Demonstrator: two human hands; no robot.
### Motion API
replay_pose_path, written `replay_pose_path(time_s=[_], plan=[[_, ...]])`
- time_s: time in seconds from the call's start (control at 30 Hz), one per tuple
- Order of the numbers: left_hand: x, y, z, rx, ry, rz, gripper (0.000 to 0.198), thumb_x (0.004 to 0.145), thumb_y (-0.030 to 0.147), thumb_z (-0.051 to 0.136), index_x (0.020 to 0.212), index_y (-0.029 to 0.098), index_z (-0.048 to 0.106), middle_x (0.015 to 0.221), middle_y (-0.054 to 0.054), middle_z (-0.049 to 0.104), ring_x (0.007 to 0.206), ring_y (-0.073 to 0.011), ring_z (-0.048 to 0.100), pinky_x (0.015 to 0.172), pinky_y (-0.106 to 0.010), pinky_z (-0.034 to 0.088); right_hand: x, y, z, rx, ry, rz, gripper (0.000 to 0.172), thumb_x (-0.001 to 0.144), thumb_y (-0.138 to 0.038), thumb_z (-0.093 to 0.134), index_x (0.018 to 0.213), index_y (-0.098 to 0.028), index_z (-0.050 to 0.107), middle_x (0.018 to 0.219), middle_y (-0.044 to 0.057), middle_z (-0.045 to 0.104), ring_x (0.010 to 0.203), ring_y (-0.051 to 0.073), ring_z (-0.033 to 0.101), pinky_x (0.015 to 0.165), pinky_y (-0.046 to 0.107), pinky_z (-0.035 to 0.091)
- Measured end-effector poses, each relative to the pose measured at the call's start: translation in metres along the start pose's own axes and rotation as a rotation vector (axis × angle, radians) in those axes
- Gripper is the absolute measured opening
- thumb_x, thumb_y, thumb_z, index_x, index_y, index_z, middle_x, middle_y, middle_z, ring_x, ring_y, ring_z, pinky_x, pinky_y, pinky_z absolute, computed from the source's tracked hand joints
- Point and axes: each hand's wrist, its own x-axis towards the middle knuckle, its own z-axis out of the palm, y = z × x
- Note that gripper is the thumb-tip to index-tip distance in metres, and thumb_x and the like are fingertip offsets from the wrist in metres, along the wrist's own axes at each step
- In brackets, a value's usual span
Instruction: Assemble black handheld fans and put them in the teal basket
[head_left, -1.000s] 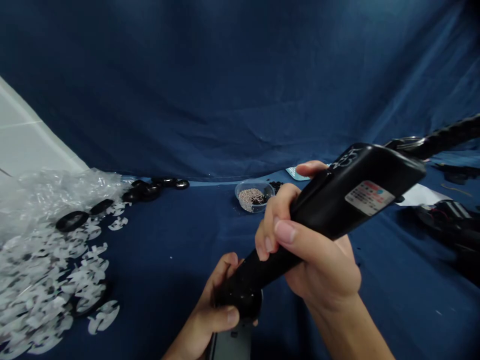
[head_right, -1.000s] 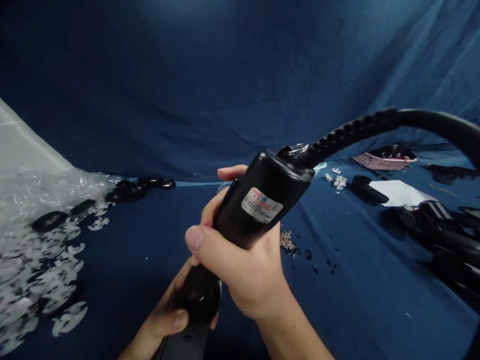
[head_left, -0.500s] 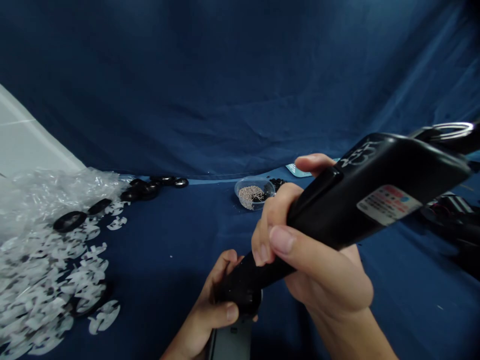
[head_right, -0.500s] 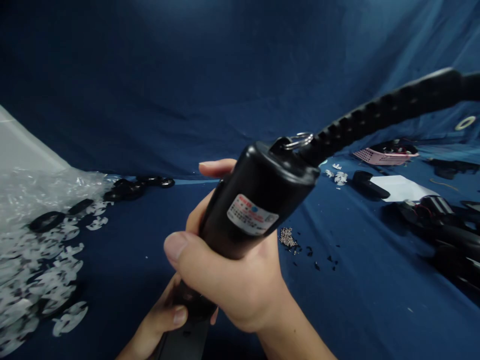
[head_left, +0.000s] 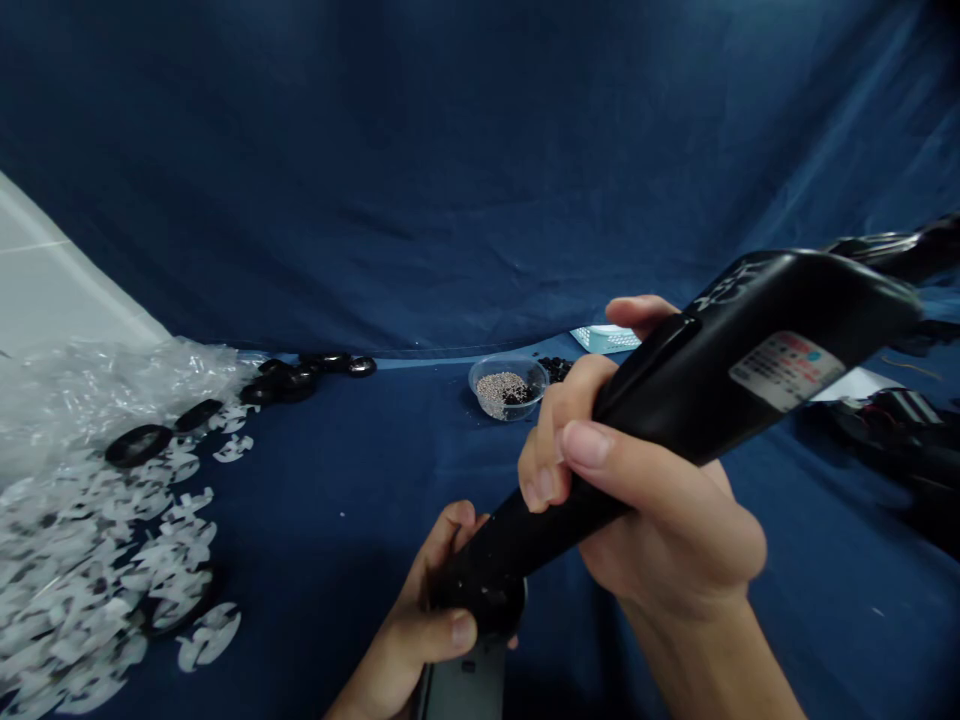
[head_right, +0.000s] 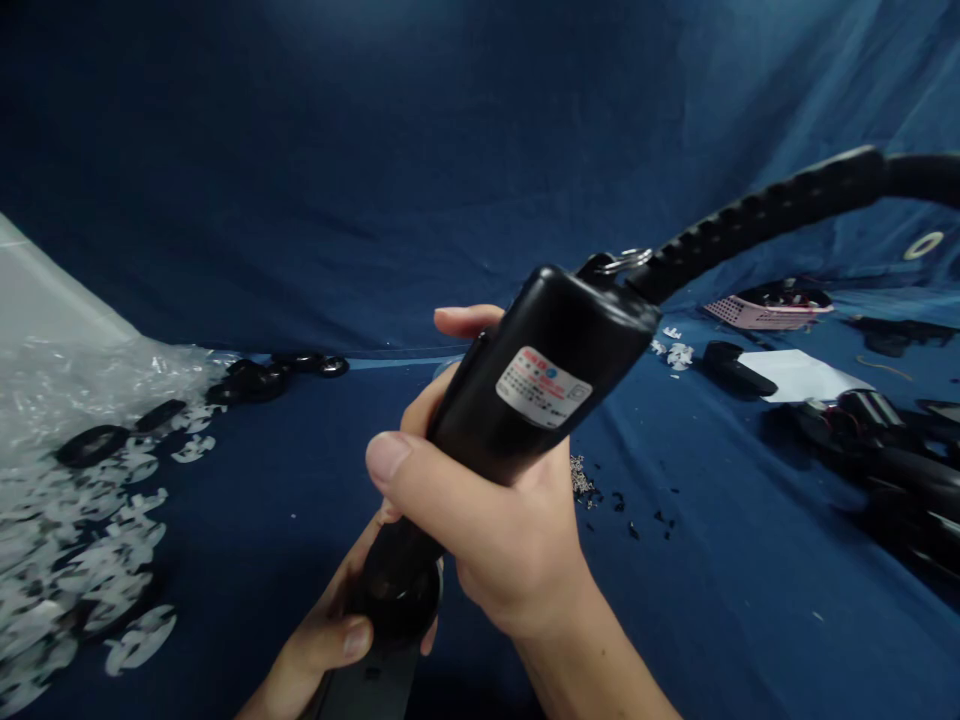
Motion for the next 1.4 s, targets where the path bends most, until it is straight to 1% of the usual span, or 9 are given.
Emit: replay_pose_path(time_s=[0.13, 0.23, 0.4, 0.6, 0.73, 0.83, 0.93, 1.13, 1.4], plan=[[0.0, -0.001, -0.002, -0.016, -0.029, -0.004, 0.068, 0.064, 0.028, 0.078, 0.118, 0.026, 0.037, 0.096, -0.005, 0.063, 0.065, -0.0194, 0.064, 0.052, -0.025, 0.043, 0.001, 0.001, 0.0, 0.035, 0.01, 0.029, 0.045, 0.068, -0.01, 0.066, 0.107, -0.029, 0.051, 0.054, -0.007, 0.055, 0.043, 0.013, 0.051, 0.045, 0.028, 0.044], [0.001, -0.001, -0.001, -0.012, -0.034, 0.005, 0.066, 0.065, 0.029, 0.077, 0.116, 0.027, 0.036, 0.099, -0.006, 0.062, 0.065, -0.0192, 0.064, 0.053, -0.025, 0.043, 0.0, 0.002, -0.001, 0.038, 0.016, 0.029, 0.045, 0.069, -0.011, 0.065, 0.107, -0.029, 0.051, 0.056, -0.007, 0.055, 0.043, 0.013, 0.05, 0.044, 0.027, 0.044], [0.002, 0.0, 0.0, 0.02, -0.045, 0.004, 0.062, 0.064, 0.03, 0.077, 0.112, 0.025, 0.038, 0.091, -0.004, 0.063, 0.064, -0.0198, 0.064, 0.053, -0.025, 0.042, -0.001, 0.002, -0.002, 0.016, 0.011, 0.022, 0.045, 0.068, -0.012, 0.066, 0.107, -0.028, 0.05, 0.054, -0.008, 0.054, 0.042, 0.013, 0.051, 0.044, 0.028, 0.044], [0.003, 0.003, 0.004, 0.032, -0.032, -0.004, 0.062, 0.065, 0.031, 0.076, 0.114, 0.025, 0.038, 0.089, -0.004, 0.064, 0.061, -0.017, 0.062, 0.049, -0.022, 0.04, 0.001, 0.006, -0.003, 0.037, 0.015, 0.046, 0.045, 0.069, -0.012, 0.067, 0.108, -0.028, 0.051, 0.057, -0.007, 0.055, 0.043, 0.013, 0.051, 0.045, 0.028, 0.044], [0.002, 0.003, 0.006, 0.068, -0.018, 0.002, 0.057, 0.066, 0.03, 0.075, 0.109, 0.024, 0.039, 0.085, -0.003, 0.064, 0.061, -0.0171, 0.062, 0.052, -0.023, 0.043, -0.001, 0.002, -0.004, 0.004, -0.048, 0.105, 0.046, 0.073, -0.012, 0.068, 0.109, -0.032, 0.048, 0.06, -0.007, 0.055, 0.047, 0.014, 0.053, 0.049, 0.03, 0.046], [0.0, 0.001, 0.005, 0.073, 0.03, -0.023, 0.058, 0.066, 0.028, 0.075, 0.111, 0.025, 0.038, 0.086, -0.002, 0.065, 0.065, -0.0191, 0.065, 0.054, -0.024, 0.044, -0.002, -0.005, -0.003, -0.062, -0.103, 0.182, 0.046, 0.074, -0.009, 0.068, 0.108, -0.033, 0.047, 0.063, -0.008, 0.055, 0.051, 0.014, 0.054, 0.054, 0.032, 0.047], [-0.002, 0.0, 0.003, 0.067, 0.031, -0.039, 0.06, 0.067, 0.029, 0.075, 0.113, 0.024, 0.037, 0.082, -0.002, 0.066, 0.066, -0.02, 0.065, 0.055, -0.025, 0.045, -0.001, -0.008, -0.001, -0.056, -0.138, 0.209, 0.045, 0.075, -0.009, 0.068, 0.107, -0.033, 0.047, 0.063, -0.008, 0.054, 0.052, 0.015, 0.053, 0.054, 0.032, 0.046], [0.001, 0.001, 0.001, 0.028, -0.018, -0.052, 0.058, 0.065, 0.026, 0.075, 0.11, 0.024, 0.039, 0.08, -0.002, 0.067, 0.061, -0.0179, 0.064, 0.052, -0.023, 0.043, 0.004, -0.005, -0.002, -0.025, -0.14, 0.193, 0.044, 0.076, -0.009, 0.066, 0.107, -0.032, 0.047, 0.062, -0.007, 0.054, 0.051, 0.014, 0.051, 0.053, 0.032, 0.045], [0.0, 0.002, 0.004, 0.031, -0.003, -0.068, 0.058, 0.067, 0.026, 0.074, 0.113, 0.023, 0.038, 0.08, -0.003, 0.067, 0.061, -0.0173, 0.064, 0.049, -0.021, 0.04, 0.006, -0.002, -0.004, -0.014, -0.184, 0.194, 0.041, 0.078, -0.009, 0.067, 0.106, -0.033, 0.049, 0.061, -0.007, 0.053, 0.053, 0.014, 0.053, 0.054, 0.031, 0.046]])
